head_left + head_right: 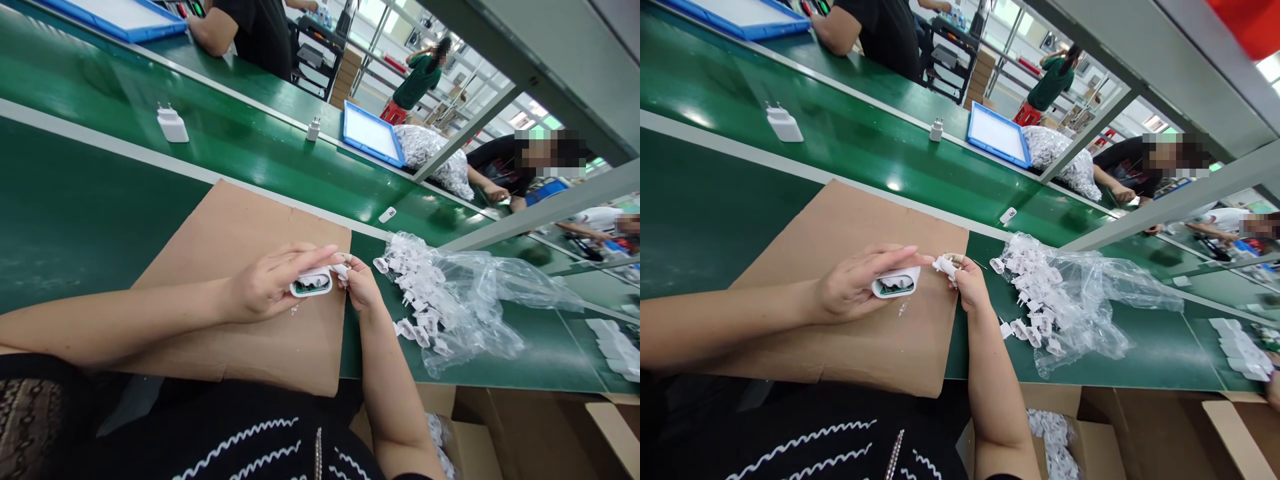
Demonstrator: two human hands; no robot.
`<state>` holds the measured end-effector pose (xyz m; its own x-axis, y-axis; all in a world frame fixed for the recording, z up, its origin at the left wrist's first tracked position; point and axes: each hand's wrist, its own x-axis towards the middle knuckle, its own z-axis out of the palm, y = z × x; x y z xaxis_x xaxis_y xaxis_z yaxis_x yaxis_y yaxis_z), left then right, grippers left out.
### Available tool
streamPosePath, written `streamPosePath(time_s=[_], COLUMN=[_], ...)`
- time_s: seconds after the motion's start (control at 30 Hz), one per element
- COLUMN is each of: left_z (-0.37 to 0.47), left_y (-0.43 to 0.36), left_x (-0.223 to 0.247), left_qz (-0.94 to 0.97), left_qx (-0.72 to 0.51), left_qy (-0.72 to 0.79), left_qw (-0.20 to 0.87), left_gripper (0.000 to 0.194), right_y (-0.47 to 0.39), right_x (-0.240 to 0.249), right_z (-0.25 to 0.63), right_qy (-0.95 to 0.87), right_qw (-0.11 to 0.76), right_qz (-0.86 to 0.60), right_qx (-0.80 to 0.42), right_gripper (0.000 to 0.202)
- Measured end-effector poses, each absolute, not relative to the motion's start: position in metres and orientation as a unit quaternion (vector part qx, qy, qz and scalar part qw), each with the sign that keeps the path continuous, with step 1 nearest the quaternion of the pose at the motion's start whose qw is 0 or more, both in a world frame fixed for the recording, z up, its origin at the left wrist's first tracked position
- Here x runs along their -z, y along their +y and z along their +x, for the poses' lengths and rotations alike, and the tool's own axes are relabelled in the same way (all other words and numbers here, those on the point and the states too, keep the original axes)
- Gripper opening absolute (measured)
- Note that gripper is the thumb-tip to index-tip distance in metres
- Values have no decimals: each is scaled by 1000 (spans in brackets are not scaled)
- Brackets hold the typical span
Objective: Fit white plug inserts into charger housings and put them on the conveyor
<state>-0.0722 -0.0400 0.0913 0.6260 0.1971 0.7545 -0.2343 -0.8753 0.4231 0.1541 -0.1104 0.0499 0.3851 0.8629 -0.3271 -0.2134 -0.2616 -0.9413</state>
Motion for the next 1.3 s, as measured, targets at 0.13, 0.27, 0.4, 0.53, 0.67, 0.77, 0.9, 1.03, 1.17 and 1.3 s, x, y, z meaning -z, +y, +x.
streamPosePath(time_s=[0.13, 0.27, 0.4, 0.53, 0.67, 0.77, 0.9, 1.03, 1.17, 1.3], left_z=[-71, -72, -72, -70, -67, -67, -68, -69, -70, -69], left_y=[-39, -37, -38, -47, -52, -46, -39, -39, -40, -39], left_x=[-91, -89, -87, -97, -119, -132, -136, -136, -137, -138], left_qz=[863, 864, 854, 778, 520, 360, 265, 232, 223, 214], left_qx=[-443, -437, -442, -426, -255, -154, -123, -130, -135, -144], left_qy=[-19, -15, -25, 22, 146, 199, 206, 196, 189, 198], left_qw=[242, 252, 275, 462, 802, 899, 934, 944, 947, 946], left_gripper=[78, 80, 85, 75, 42, 37, 42, 45, 46, 46], right_y=[-111, -111, -111, -111, -111, -112, -112, -112, -113, -113], right_x=[-48, -47, -45, -45, -46, -47, -49, -50, -50, -51], right_z=[154, 155, 156, 155, 154, 154, 153, 152, 153, 153], right_qy=[-265, -267, -267, -264, -258, -258, -262, -260, -266, -270], right_qw=[553, 552, 551, 554, 552, 551, 552, 550, 548, 545], right_qz=[-622, -624, -627, -623, -624, -625, -625, -630, -631, -633], right_qx=[-487, -484, -482, -485, -489, -489, -486, -482, -481, -479], right_gripper=[33, 34, 34, 35, 36, 34, 36, 35, 33, 36])
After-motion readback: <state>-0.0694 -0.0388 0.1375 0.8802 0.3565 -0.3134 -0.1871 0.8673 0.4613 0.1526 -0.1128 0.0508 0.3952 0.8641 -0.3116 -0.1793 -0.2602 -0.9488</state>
